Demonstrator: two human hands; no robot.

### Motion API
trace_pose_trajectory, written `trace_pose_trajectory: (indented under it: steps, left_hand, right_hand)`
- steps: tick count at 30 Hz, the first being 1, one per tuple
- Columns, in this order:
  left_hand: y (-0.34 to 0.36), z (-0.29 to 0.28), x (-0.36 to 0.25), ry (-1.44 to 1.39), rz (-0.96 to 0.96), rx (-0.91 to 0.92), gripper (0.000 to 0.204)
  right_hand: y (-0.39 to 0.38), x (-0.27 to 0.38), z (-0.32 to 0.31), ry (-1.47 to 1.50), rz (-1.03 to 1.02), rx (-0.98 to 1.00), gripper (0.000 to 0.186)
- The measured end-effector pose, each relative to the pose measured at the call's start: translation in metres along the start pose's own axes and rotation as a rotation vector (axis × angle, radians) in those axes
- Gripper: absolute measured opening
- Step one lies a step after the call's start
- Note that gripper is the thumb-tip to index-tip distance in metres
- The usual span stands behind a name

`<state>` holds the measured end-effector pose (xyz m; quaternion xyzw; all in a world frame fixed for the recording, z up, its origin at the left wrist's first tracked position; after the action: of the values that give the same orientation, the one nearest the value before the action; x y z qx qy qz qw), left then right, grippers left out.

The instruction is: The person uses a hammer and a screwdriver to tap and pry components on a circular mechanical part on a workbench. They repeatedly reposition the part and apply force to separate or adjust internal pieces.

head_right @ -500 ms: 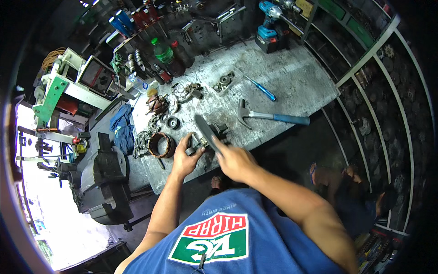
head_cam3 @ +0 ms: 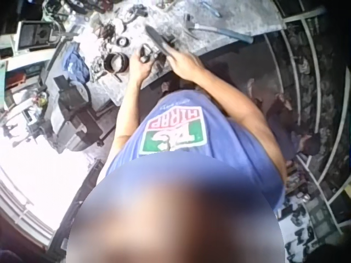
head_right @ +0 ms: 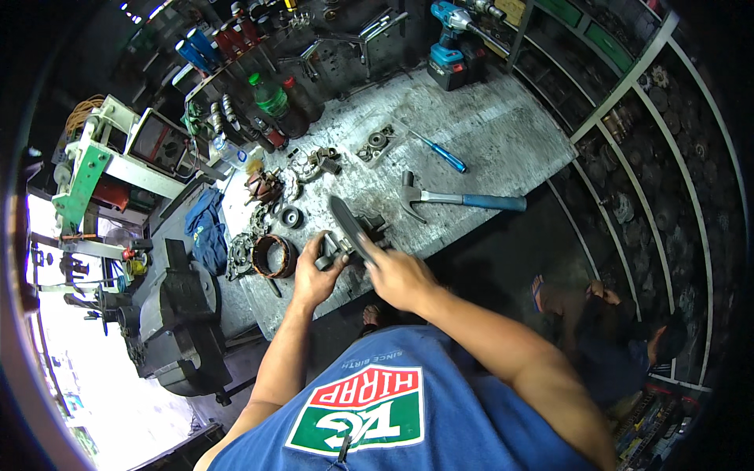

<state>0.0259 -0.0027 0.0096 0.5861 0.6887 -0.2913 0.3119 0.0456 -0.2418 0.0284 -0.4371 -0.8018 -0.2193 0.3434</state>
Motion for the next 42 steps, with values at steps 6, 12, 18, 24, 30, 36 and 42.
trace_pose_trajectory:
  steps: [6, 12, 18, 24, 30, 36, 42]
  left_hand:
    - [-0.016, 0.009, 0.028, -0.071, -0.020, -0.076, 0.081]
    - [-0.028, 0.010, 0.061, -0.075, 0.094, -0.052, 0.079]
    - [-0.034, 0.019, 0.101, -0.248, 0.012, -0.109, 0.088]
    - [-0.033, 0.000, 0.078, -0.069, 0.045, -0.050, 0.090]
    - [-0.032, -0.031, -0.015, 0.268, 0.079, -0.112, 0.121]
    - [-0.010, -0.004, -0.035, 0.470, -0.176, 0.053, 0.105]
    - [0.000, -0.021, -0.023, 0.487, 0.083, 0.135, 0.093]
  right_hand:
    - [-0.094, -0.025, -0.033, 0.042, 0.150, 0.144, 0.062]
    - [0.054, -0.008, -0.001, 0.080, 0.072, 0.024, 0.056]
    - [-0.056, -0.005, -0.035, 0.013, 0.157, 0.365, 0.061]
    - [-0.046, -0.015, -0.057, 0.163, 0.108, 0.136, 0.064]
    - [-0.003, -0.001, -0.033, -0.028, 0.249, 0.256, 0.063]
    - [-0.027, -0.003, -0.058, -0.079, 0.261, 0.318, 0.061]
    - [-0.004, 0.013, -0.073, -0.029, 0.158, 0.301, 0.062]
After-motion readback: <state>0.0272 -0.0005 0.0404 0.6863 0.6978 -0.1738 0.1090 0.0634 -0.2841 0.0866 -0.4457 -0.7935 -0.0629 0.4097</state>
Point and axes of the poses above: each hand's wrist, its own y-axis towards the middle knuckle, its own z-axis out of the palm, x = y × z, the point moved 2 cm from there along y, towards the middle knuckle, and after that the axes turned 1 degree about y, right-handed, at the moved point
